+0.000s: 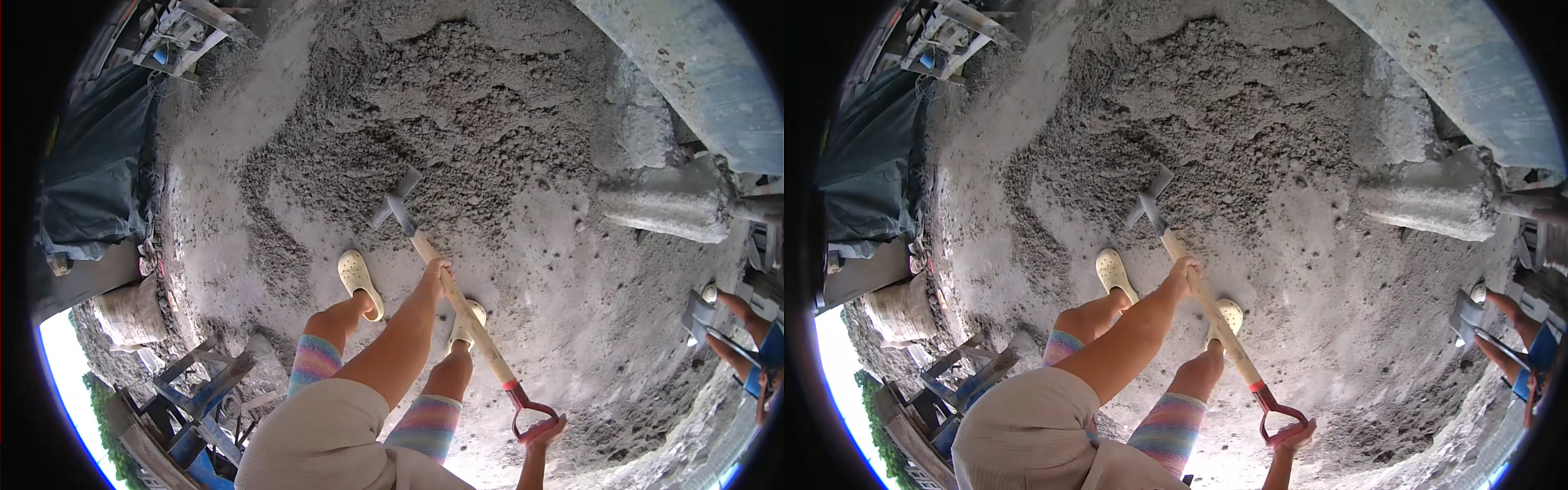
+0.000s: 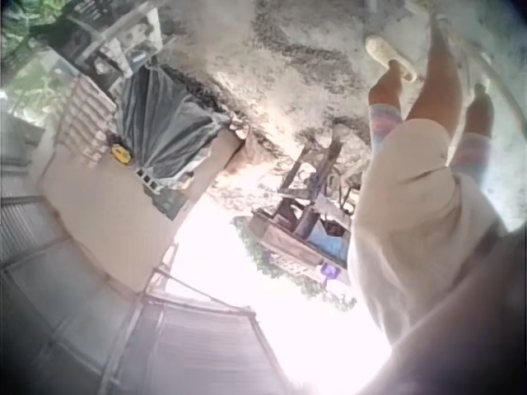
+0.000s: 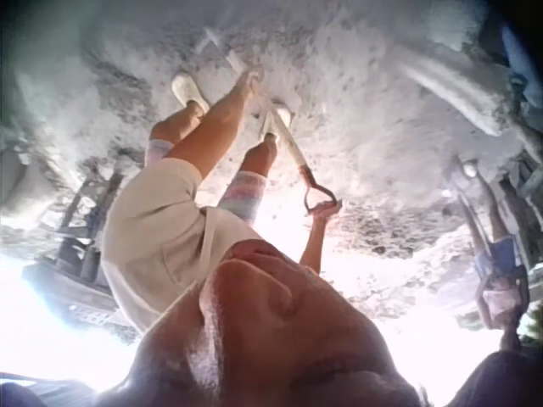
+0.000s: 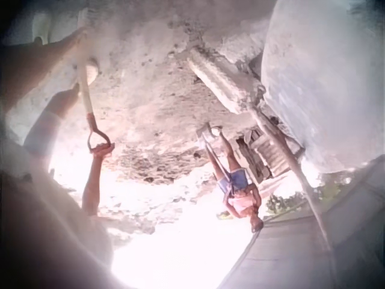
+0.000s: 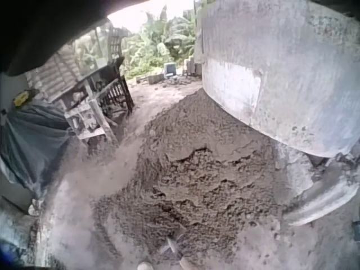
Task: The person uses a shovel to scoop wet concrete from a pile on the ground and transfers it into a cement mixer. The person repeatedly scoops and deposits the concrete into the mixer throughout the clip.
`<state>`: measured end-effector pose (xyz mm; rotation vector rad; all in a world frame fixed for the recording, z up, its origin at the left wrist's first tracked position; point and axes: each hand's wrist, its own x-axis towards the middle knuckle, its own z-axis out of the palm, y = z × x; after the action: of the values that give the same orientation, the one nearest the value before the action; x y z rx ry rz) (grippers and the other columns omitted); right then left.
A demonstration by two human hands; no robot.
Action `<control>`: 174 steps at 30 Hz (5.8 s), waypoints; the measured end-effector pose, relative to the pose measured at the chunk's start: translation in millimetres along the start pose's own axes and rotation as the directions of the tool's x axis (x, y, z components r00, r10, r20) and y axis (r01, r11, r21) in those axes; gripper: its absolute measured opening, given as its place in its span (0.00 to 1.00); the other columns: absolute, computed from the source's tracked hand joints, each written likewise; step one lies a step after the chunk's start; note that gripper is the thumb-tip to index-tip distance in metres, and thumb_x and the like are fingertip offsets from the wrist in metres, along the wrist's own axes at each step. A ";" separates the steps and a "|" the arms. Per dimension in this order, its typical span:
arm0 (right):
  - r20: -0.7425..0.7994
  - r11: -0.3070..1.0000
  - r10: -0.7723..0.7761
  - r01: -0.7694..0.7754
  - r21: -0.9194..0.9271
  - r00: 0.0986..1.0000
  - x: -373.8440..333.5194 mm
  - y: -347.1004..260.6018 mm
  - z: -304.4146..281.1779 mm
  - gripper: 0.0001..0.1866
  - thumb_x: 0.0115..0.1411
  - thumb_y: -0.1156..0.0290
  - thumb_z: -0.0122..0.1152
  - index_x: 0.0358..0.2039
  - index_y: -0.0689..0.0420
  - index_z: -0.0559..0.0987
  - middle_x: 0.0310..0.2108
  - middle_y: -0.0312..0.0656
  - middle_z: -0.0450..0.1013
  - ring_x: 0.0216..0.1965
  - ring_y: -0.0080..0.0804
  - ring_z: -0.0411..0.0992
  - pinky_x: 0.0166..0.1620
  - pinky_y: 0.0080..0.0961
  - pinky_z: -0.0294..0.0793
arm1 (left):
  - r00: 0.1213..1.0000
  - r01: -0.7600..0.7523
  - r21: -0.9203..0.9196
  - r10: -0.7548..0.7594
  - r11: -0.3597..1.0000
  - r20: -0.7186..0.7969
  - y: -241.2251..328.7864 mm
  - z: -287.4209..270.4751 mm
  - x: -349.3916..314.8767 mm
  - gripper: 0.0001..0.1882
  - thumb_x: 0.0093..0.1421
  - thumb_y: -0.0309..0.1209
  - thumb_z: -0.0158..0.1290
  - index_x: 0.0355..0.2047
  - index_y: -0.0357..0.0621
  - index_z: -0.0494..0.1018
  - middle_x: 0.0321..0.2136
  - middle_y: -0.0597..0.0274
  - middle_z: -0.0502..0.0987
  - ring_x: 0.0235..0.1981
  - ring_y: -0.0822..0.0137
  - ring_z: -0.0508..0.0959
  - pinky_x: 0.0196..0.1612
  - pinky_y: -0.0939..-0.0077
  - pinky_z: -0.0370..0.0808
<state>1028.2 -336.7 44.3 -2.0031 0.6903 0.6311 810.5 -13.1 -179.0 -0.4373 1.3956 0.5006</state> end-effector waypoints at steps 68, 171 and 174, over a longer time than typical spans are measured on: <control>-0.212 -0.047 -0.630 -0.236 0.971 -0.747 -607.7 -73.3 104.9 0.23 0.46 0.46 0.38 0.23 0.56 0.62 0.18 0.40 0.62 0.22 0.33 0.62 0.30 0.32 0.63 | -0.675 -0.039 -0.980 0.729 -0.196 -0.119 145.8 -509.2 -755.2 0.07 0.43 0.26 0.48 0.19 0.45 0.60 0.13 0.72 0.63 0.15 0.76 0.64 0.25 0.81 0.64; -0.855 -0.878 0.478 0.144 -0.457 0.201 -453.6 190.9 -77.4 0.19 0.50 0.55 0.47 0.21 0.60 0.64 0.16 0.34 0.62 0.12 0.22 0.60 0.16 0.18 0.58 | -0.345 -0.255 0.491 0.396 0.833 -0.851 -88.3 -705.3 -726.5 0.26 0.35 0.27 0.48 0.36 0.28 0.55 0.34 0.38 0.63 0.39 0.49 0.65 0.43 0.70 0.64; -0.744 -0.808 0.580 0.348 -0.475 0.331 -464.4 179.5 -88.2 0.17 0.49 0.57 0.49 0.22 0.60 0.65 0.15 0.34 0.62 0.11 0.22 0.60 0.14 0.18 0.59 | -0.326 -0.385 0.457 0.344 0.802 -0.880 -95.5 -681.6 -756.6 0.26 0.35 0.28 0.48 0.35 0.28 0.54 0.34 0.37 0.63 0.38 0.49 0.66 0.42 0.69 0.65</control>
<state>588.7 -389.0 288.8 0.5515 -0.2348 -1.6194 233.0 -535.0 484.6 -0.3298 3.3076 0.7440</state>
